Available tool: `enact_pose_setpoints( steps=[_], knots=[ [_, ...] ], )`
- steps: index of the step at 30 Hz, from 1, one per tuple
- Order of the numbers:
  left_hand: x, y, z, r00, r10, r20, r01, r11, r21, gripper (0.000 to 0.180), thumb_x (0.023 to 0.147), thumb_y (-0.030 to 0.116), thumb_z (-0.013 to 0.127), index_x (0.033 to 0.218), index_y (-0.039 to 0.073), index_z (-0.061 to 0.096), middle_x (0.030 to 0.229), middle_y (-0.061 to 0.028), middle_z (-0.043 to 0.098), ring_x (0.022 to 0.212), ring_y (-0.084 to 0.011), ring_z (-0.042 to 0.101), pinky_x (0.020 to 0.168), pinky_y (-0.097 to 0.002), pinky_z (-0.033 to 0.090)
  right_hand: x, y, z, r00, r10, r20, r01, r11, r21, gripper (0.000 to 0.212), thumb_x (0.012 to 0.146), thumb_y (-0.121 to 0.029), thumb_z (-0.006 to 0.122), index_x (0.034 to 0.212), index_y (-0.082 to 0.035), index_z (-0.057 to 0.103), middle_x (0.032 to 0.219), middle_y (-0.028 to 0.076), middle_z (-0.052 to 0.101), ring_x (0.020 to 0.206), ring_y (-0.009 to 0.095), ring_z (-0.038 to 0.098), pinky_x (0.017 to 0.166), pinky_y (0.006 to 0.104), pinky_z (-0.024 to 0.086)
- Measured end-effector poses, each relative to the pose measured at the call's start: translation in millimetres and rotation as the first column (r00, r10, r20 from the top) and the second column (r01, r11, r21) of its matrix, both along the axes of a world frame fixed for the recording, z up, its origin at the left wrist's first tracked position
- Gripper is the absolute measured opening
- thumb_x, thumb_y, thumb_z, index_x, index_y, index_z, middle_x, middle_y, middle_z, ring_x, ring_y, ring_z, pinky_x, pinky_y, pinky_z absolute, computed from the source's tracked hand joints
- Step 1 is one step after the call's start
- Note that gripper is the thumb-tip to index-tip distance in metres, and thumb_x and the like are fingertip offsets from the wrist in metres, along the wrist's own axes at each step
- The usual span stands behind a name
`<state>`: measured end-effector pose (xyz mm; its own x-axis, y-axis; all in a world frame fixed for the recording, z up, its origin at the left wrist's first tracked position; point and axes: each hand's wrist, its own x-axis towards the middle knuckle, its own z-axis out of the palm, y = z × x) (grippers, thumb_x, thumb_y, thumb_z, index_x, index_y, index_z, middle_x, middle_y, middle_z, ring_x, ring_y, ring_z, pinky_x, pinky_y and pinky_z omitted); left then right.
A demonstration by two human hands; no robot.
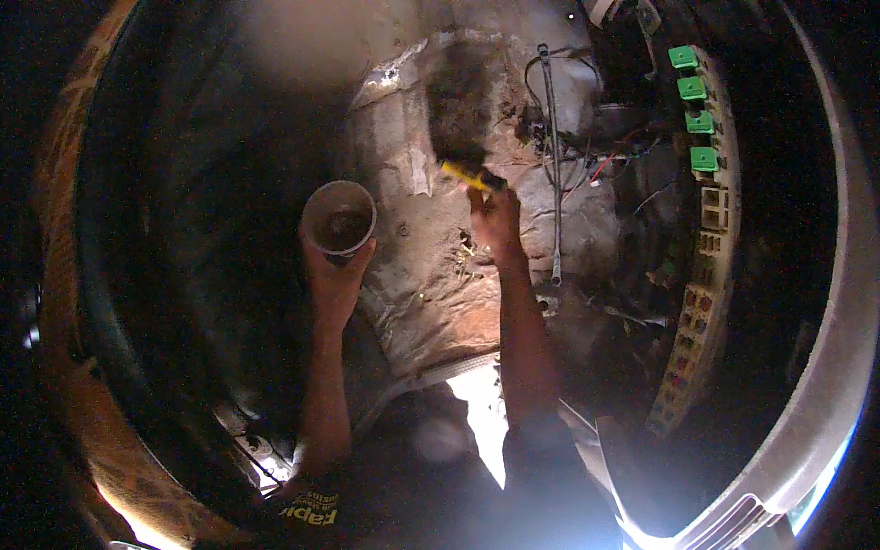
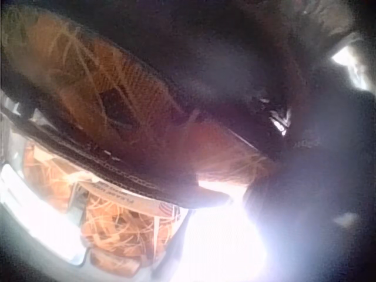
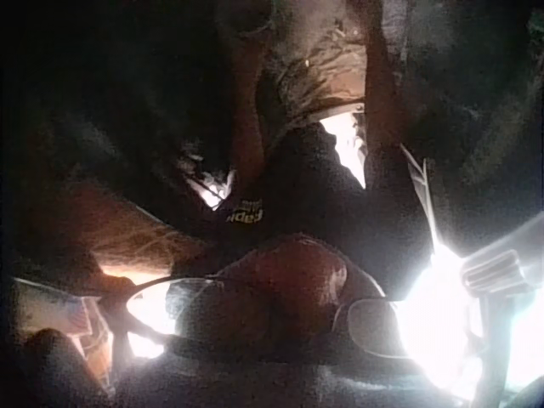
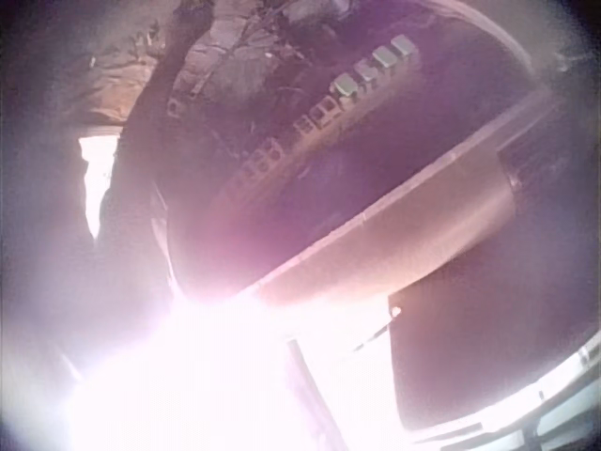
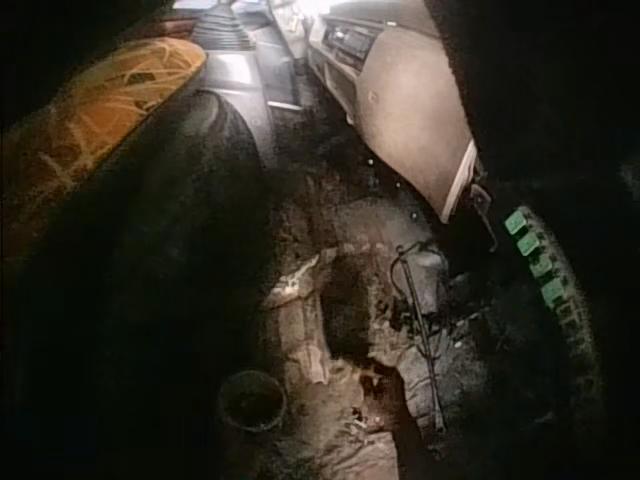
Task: The person walks through a garage, picks up a trash bag, and then cleans the floor of a truck cab using a scraper and a cup to collect debris. The person scrapes the floor repeatedly and collects the debris into the cup.
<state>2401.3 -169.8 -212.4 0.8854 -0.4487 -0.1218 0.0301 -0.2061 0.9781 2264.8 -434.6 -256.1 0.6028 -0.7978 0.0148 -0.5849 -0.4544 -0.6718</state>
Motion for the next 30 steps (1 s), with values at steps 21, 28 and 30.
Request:
enact_pose_setpoints(
  steps=[21, 28, 30],
  knots=[
    [-4, -3, -6, 0.998, -0.032, -0.053, 0.035, 0.998, 0.054, 0.096, 0.083, 0.018, 0.092, 0.159, 0.002, 0.035, 0.153, -0.0188, 0.051, 0.142, -0.0304, 0.05, 0.12, -0.0426, 0.039, -35, -42, 1, 0.965, -0.26, 0.047, 0.264, 0.953, -0.147, 0.03, 0.103, -0.028, 0.067, 0.118, -0.002, 0.071, 0.1, 0.015, 0.077, 0.089, 0.031, 0.073, 0.077, 0.0427, 0.055],
    [-3, -2, 3, 0.996, -0.081, -0.04, 0.081, 0.997, 0.0, 0.095, 0.081, 0.015, 0.092, 0.158, 0.003, 0.037, 0.152, -0.0183, 0.052, 0.14, -0.0304, 0.052, 0.119, -0.0434, 0.04, -101, 26, 10, 0.888, -0.214, 0.406, 0.148, 0.971, 0.187, 0.027, 0.104, -0.024, 0.068, 0.119, -0.001, 0.071, 0.111, 0.015, 0.077, 0.093, 0.021, 0.072, 0.085, 0.0388, 0.056],
    [-4, -3, 2, 0.991, -0.114, -0.069, 0.111, 0.993, -0.045, 0.095, 0.081, 0.015, 0.093, 0.158, 0.003, 0.037, 0.151, -0.0185, 0.052, 0.14, -0.0307, 0.052, 0.118, -0.0435, 0.04, -105, 20, 21, 0.943, -0.303, 0.135, 0.331, 0.886, -0.326, 0.03, 0.104, -0.028, 0.067, 0.104, 0.002, 0.074, 0.081, 0.02, 0.075, 0.07, 0.028, 0.075, 0.066, 0.0467, 0.055]
  ],
)
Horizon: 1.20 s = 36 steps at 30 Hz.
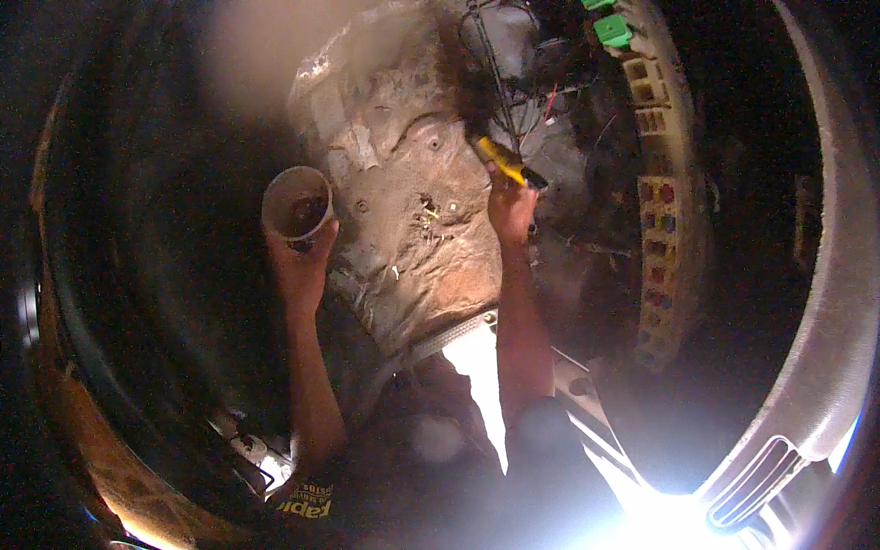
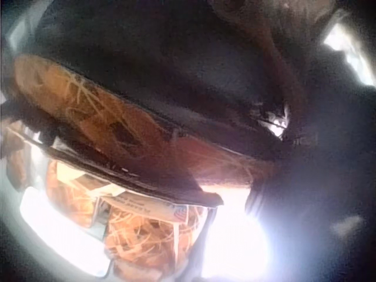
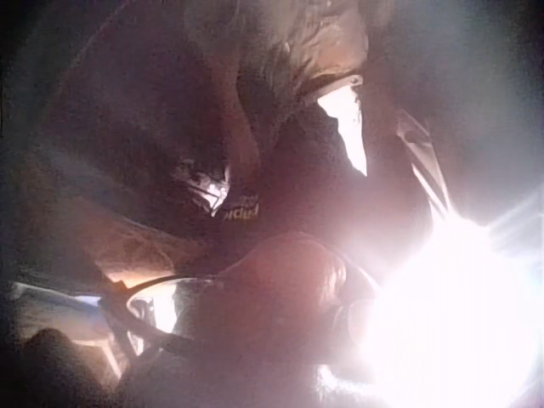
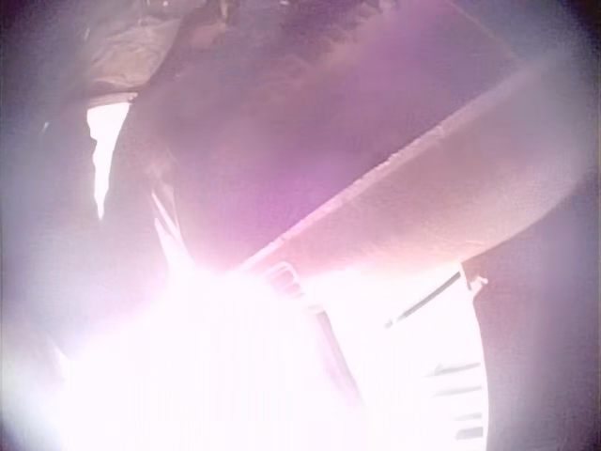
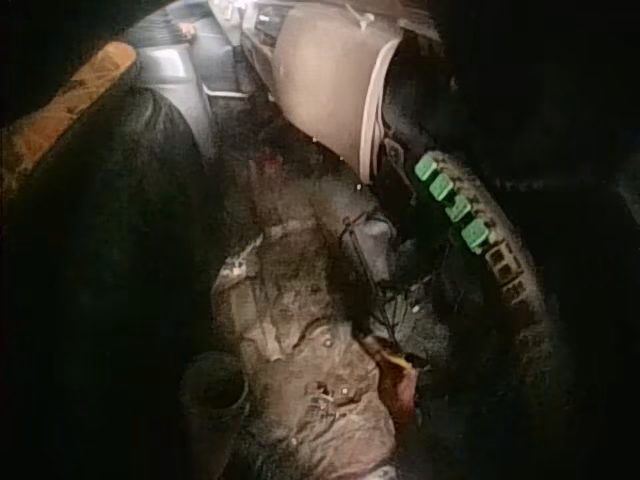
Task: The person walks through a garage, picks up a trash bag, and then cleans the floor of a truck cab using a scraper and a cup to collect debris. The person scrapes the floor repeatedly and collects the debris into the cup.
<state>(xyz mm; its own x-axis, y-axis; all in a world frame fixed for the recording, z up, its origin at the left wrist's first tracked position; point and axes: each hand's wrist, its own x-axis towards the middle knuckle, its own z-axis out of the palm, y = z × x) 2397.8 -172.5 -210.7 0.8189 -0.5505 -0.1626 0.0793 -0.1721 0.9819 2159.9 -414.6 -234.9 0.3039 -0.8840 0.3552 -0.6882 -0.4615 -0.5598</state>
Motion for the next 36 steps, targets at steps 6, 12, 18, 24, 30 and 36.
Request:
enact_pose_setpoints(
  steps=[6, 12, 18, 24, 30, 36],
  knots=[
    [1, 1, 0, 0.994, -0.004, 0.108, -0.007, 0.994, 0.105, 0.096, 0.081, 0.017, 0.093, 0.157, 0.003, 0.038, 0.152, -0.0184, 0.053, 0.14, -0.0304, 0.052, 0.118, -0.0432, 0.041, 16, 70, -22, 0.948, 0.312, 0.066, -0.318, 0.935, 0.154, 0.031, 0.088, -0.008, 0.074, 0.119, -0.006, 0.073, 0.107, 0.021, 0.076, 0.102, 0.044, 0.072, 0.091, 0.0477, 0.057],
    [0, 4, 9, 0.996, -0.017, 0.091, 0.01, 0.997, 0.075, 0.092, 0.081, 0.018, 0.092, 0.155, 0.003, 0.04, 0.147, -0.0174, 0.056, 0.137, -0.0297, 0.055, 0.117, -0.0422, 0.042, -28, 85, 14, 0.981, -0.152, 0.124, 0.139, 0.985, 0.105, 0.026, 0.096, -0.018, 0.077, 0.114, 0.0, 0.076, 0.112, 0.019, 0.078, 0.101, 0.032, 0.075, 0.09, 0.0429, 0.056],
    [2, 1, 9, 0.999, 0.012, 0.036, -0.012, 1.0, 0.001, 0.086, 0.082, 0.017, 0.091, 0.153, 0.004, 0.044, 0.145, -0.0172, 0.058, 0.135, -0.0294, 0.056, 0.116, -0.042, 0.042, -23, 186, 21, 0.926, -0.272, -0.261, 0.346, 0.889, 0.3, 0.06, 0.092, -0.024, 0.077, 0.146, -0.007, 0.06, 0.133, 0.023, 0.066, 0.112, 0.04, 0.066, 0.097, 0.0474, 0.053],
    [0, 1, 8, 0.992, -0.041, 0.12, 0.041, 0.999, 0.003, 0.086, 0.082, 0.013, 0.089, 0.154, 0.005, 0.042, 0.145, -0.016, 0.058, 0.134, -0.0277, 0.057, 0.114, -0.0414, 0.044, 45, 131, -27, 0.933, -0.358, 0.04, 0.303, 0.838, 0.453, 0.065, 0.085, -0.02, 0.078, 0.139, 0.0, 0.047, 0.116, 0.026, 0.068, 0.108, 0.046, 0.067, 0.096, 0.0488, 0.053],
    [-1, 1, 13, 0.993, -0.07, 0.092, 0.069, 0.998, 0.006, 0.088, 0.083, 0.012, 0.089, 0.155, 0.004, 0.039, 0.145, -0.0158, 0.058, 0.134, -0.0278, 0.057, 0.114, -0.0412, 0.044, 1, 140, -7, 0.959, -0.21, -0.191, 0.275, 0.85, 0.45, 0.044, 0.089, -0.02, 0.079, 0.123, 0.002, 0.062, 0.104, 0.015, 0.073, 0.095, 0.024, 0.068, 0.086, 0.0368, 0.054],
    [1, -1, 15, 0.989, -0.028, 0.145, 0.022, 0.999, 0.039, 0.089, 0.083, 0.011, 0.089, 0.155, 0.004, 0.037, 0.143, -0.0168, 0.059, 0.131, -0.0278, 0.058, 0.113, -0.0416, 0.045, 5, 194, -9, 0.9, -0.151, -0.409, 0.271, 0.929, 0.252, 0.049, 0.088, -0.041, 0.077, 0.12, -0.004, 0.071, 0.111, 0.025, 0.07, 0.111, 0.045, 0.065, 0.1, 0.0533, 0.049]
  ],
)
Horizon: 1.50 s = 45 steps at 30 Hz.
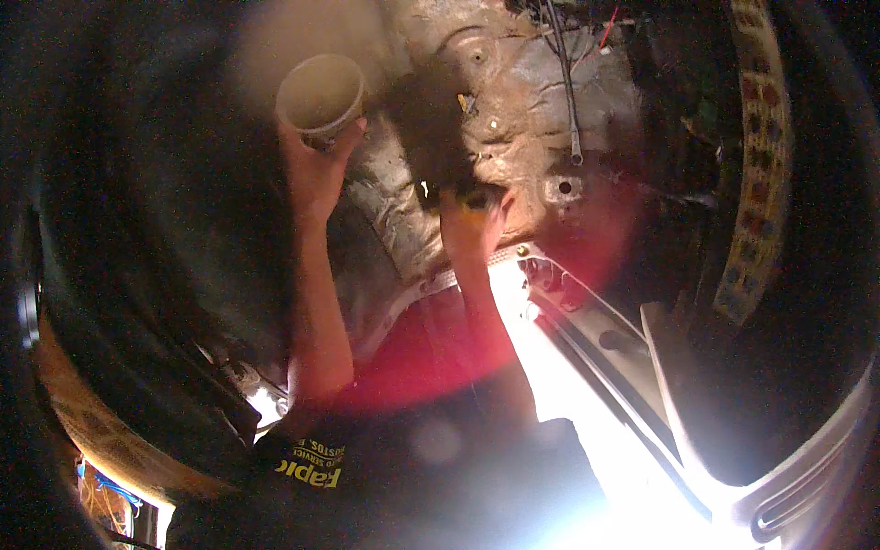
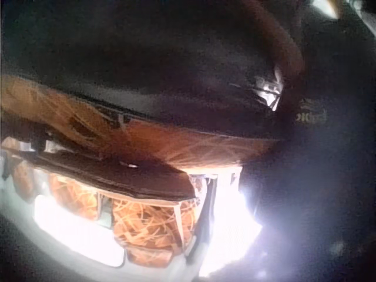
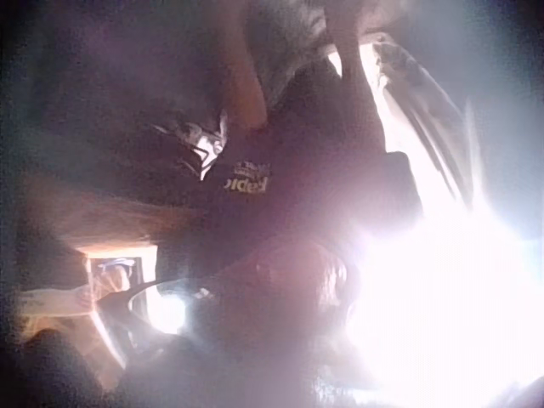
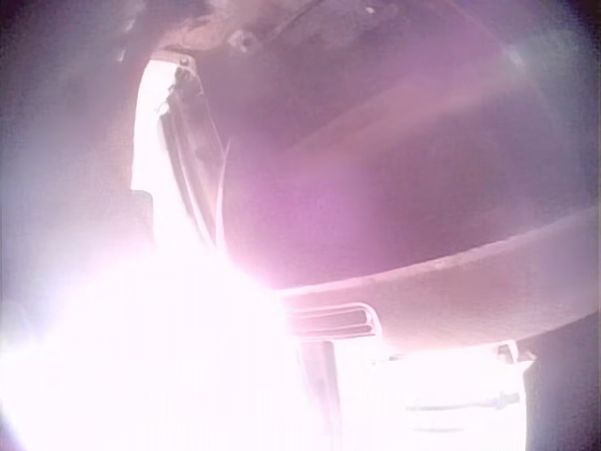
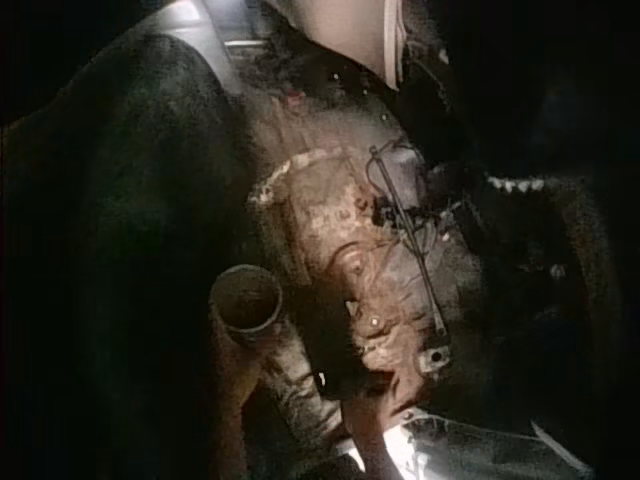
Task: The person walks through a garage, picks up a trash bag, and then cleans the floor of a truck cab using a scraper and a cup to collect debris. The person scrapes the floor repeatedly and collects the debris into the cup.
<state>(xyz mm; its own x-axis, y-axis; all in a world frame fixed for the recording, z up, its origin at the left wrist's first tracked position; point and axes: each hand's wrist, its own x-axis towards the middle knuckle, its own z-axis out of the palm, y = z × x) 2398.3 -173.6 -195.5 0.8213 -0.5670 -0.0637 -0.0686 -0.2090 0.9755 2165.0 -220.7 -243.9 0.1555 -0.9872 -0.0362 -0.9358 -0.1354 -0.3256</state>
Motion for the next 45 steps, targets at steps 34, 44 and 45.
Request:
enact_pose_setpoints(
  steps=[34, 44, 45],
  knots=[
    [-5, -6, -13, 0.989, -0.13, 0.068, 0.142, 0.966, -0.216, 0.08, 0.078, 0.009, 0.092, 0.143, 0.004, 0.045, 0.136, -0.0147, 0.061, 0.125, -0.0276, 0.062, 0.105, -0.0426, 0.052, -41, 67, 17, 0.818, -0.073, 0.571, -0.035, 0.984, 0.175, 0.015, 0.097, -0.005, 0.072, 0.11, 0.002, 0.067, 0.108, 0.009, 0.072, 0.098, 0.019, 0.068, 0.085, 0.0359, 0.055],
    [-6, -11, -7, 0.987, -0.068, 0.144, 0.092, 0.982, -0.165, 0.074, 0.087, 0.019, 0.085, 0.148, 0.004, 0.047, 0.135, -0.0203, 0.062, 0.123, -0.0249, 0.064, 0.101, -0.0405, 0.053, 48, 46, 16, 0.724, 0.041, 0.689, 0.023, 0.996, -0.084, 0.02, 0.099, -0.019, 0.074, 0.101, -0.001, 0.065, 0.094, 0.011, 0.068, 0.087, 0.023, 0.063, 0.084, 0.0367, 0.05],
    [-4, -9, -9, 0.989, -0.093, 0.116, 0.118, 0.966, -0.231, 0.078, 0.082, 0.015, 0.089, 0.145, 0.003, 0.046, 0.136, -0.0186, 0.061, 0.125, -0.0275, 0.062, 0.105, -0.0416, 0.051, 45, 50, 22, 0.676, -0.016, 0.737, 0.052, 0.998, -0.026, 0.024, 0.099, -0.022, 0.076, 0.1, -0.001, 0.066, 0.096, 0.011, 0.069, 0.088, 0.024, 0.063, 0.085, 0.0362, 0.05]
  ],
)
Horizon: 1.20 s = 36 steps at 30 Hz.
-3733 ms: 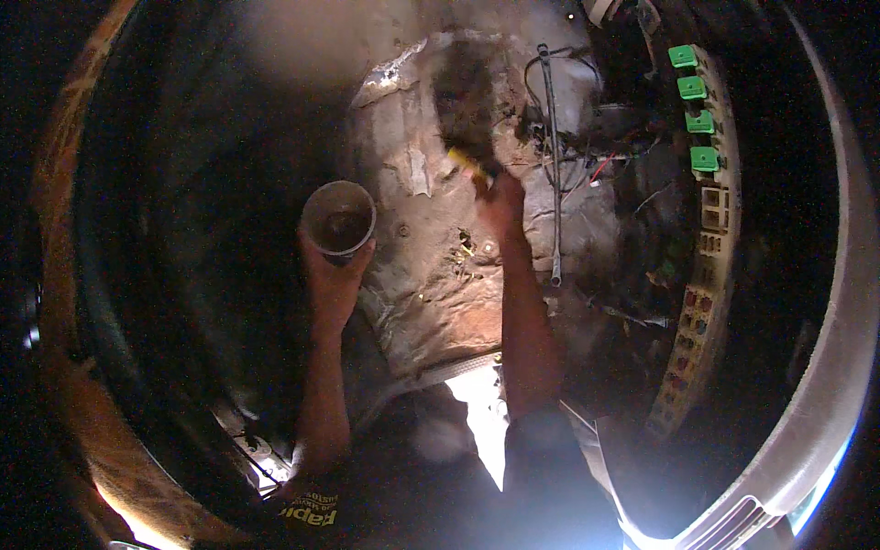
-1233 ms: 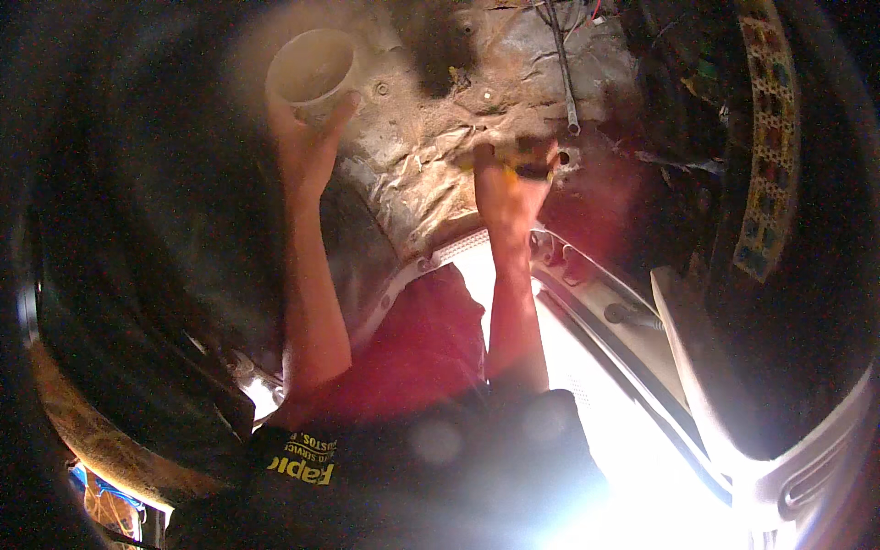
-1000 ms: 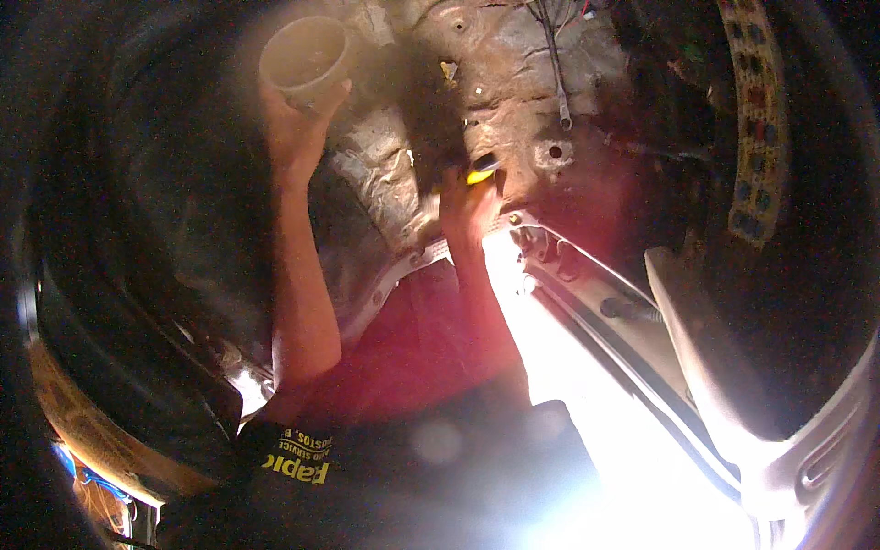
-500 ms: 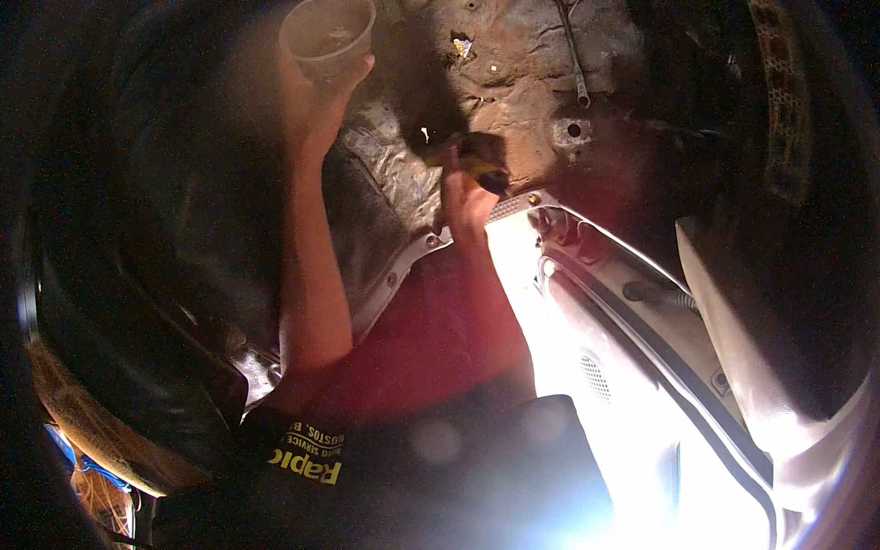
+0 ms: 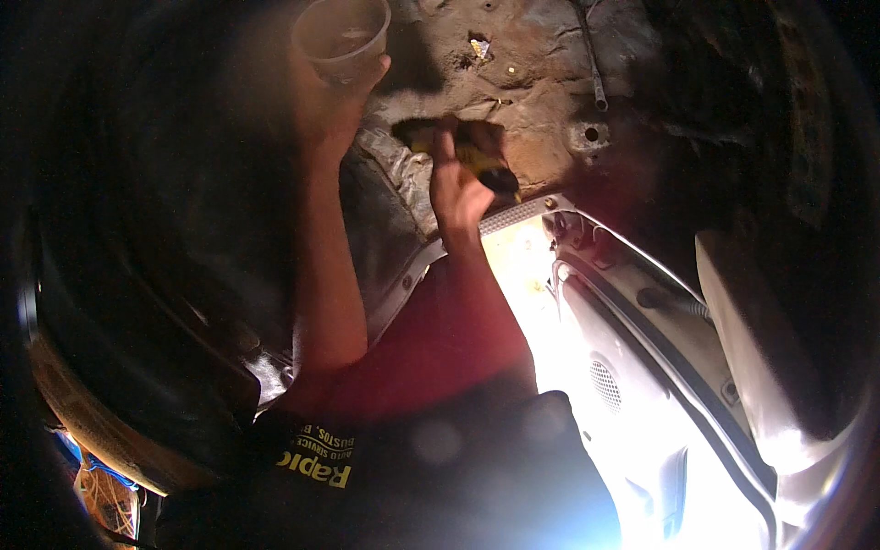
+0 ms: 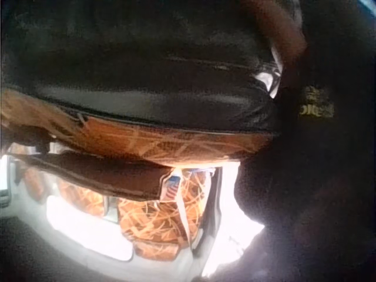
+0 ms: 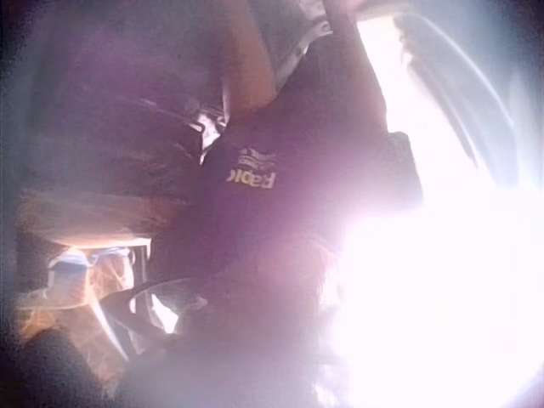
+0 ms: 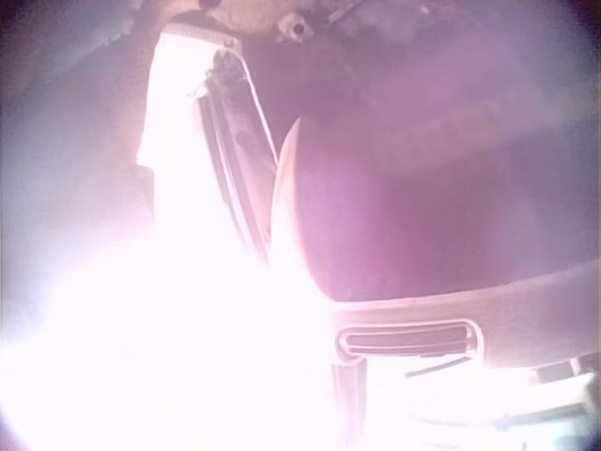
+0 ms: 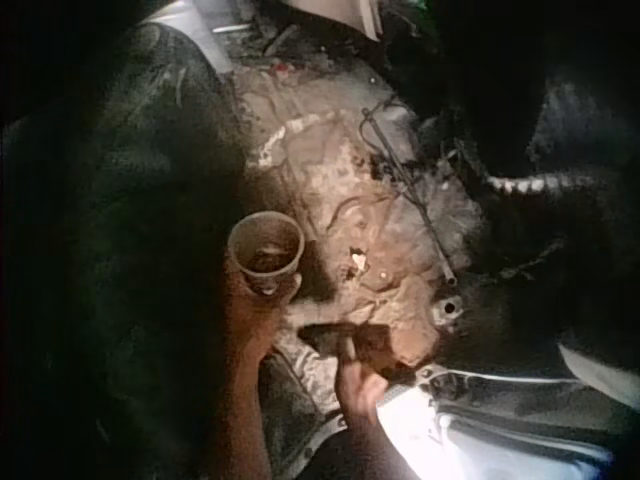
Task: The person walks through a garage, picks up a trash bag, and then cleans the floor of a truck cab using a scraper and a cup to collect debris. The person scrapes the floor repeatedly and collects the debris into the cup.
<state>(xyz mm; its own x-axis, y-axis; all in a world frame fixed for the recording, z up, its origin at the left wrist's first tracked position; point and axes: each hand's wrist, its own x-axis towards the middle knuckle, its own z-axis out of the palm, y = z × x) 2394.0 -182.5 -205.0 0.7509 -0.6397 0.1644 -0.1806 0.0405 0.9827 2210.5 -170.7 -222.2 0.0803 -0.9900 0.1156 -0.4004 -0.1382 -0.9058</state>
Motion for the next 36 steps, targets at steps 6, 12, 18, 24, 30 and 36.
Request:
enact_pose_setpoints(
  steps=[6, 12, 18, 24, 30, 36],
  knots=[
    [4, 1, -9, 0.986, 0.004, -0.169, 0.002, 0.999, 0.038, 0.087, 0.079, 0.011, 0.091, 0.149, 0.003, 0.04, 0.14, -0.0185, 0.058, 0.132, -0.0314, 0.057, 0.112, -0.0433, 0.046, 1, 31, 14, 0.917, 0.1, -0.387, -0.087, 0.995, 0.052, 0.02, 0.089, -0.016, 0.083, 0.09, 0.0, 0.071, 0.084, 0.014, 0.071, 0.074, 0.025, 0.07, 0.07, 0.0421, 0.055],
    [6, 6, 7, 0.996, 0.035, -0.082, -0.033, 0.999, 0.02, 0.088, 0.079, 0.011, 0.091, 0.15, 0.003, 0.039, 0.141, -0.0176, 0.058, 0.13, -0.0297, 0.058, 0.11, -0.0418, 0.048, 29, -40, 4, 0.991, -0.095, 0.095, 0.089, 0.994, 0.069, 0.025, 0.098, -0.019, 0.079, 0.095, 0.005, 0.072, 0.083, 0.013, 0.074, 0.072, 0.018, 0.065, 0.068, 0.0361, 0.052],
    [5, 5, 10, 0.958, 0.106, -0.267, -0.099, 0.994, 0.038, 0.085, 0.079, 0.011, 0.091, 0.147, 0.003, 0.042, 0.139, -0.0179, 0.06, 0.127, -0.0298, 0.061, 0.109, -0.0422, 0.049, 33, -13, 5, 0.889, 0.131, -0.439, -0.104, 0.991, 0.087, 0.033, 0.092, -0.034, 0.082, 0.09, -0.002, 0.076, 0.083, 0.01, 0.073, 0.073, 0.023, 0.068, 0.068, 0.0372, 0.051],
    [9, 6, 3, 0.995, 0.04, -0.088, -0.037, 0.998, 0.044, 0.084, 0.08, 0.008, 0.09, 0.148, 0.004, 0.041, 0.139, -0.0174, 0.061, 0.127, -0.0293, 0.061, 0.11, -0.0418, 0.049, -4, -106, -16, 0.964, 0.007, 0.267, -0.013, 1.0, 0.018, 0.019, 0.098, -0.021, 0.08, 0.091, -0.005, 0.073, 0.087, 0.003, 0.071, 0.074, 0.01, 0.062, 0.065, 0.0288, 0.051],
    [7, 1, -1, 0.97, 0.034, -0.242, -0.028, 0.999, 0.027, 0.083, 0.081, 0.005, 0.088, 0.149, 0.004, 0.041, 0.135, -0.015, 0.064, 0.124, -0.0269, 0.063, 0.109, -0.0413, 0.05, -10, -72, 0, 0.891, 0.048, -0.451, 0.045, 0.98, 0.194, 0.04, 0.089, -0.033, 0.082, 0.083, 0.006, 0.075, 0.071, 0.012, 0.071, 0.063, 0.018, 0.07, 0.061, 0.0394, 0.057],
    [5, 6, 2, 0.99, 0.022, -0.142, -0.009, 0.996, 0.092, 0.083, 0.082, 0.005, 0.088, 0.15, 0.003, 0.04, 0.128, -0.0134, 0.067, 0.122, -0.0261, 0.065, 0.107, -0.0411, 0.051, 7, -157, -27, 0.994, -0.031, -0.108, 0.014, 0.988, -0.151, 0.038, 0.089, -0.03, 0.08, 0.077, 0.005, 0.072, 0.068, 0.015, 0.072, 0.061, 0.022, 0.068, 0.062, 0.0407, 0.054]
  ],
)
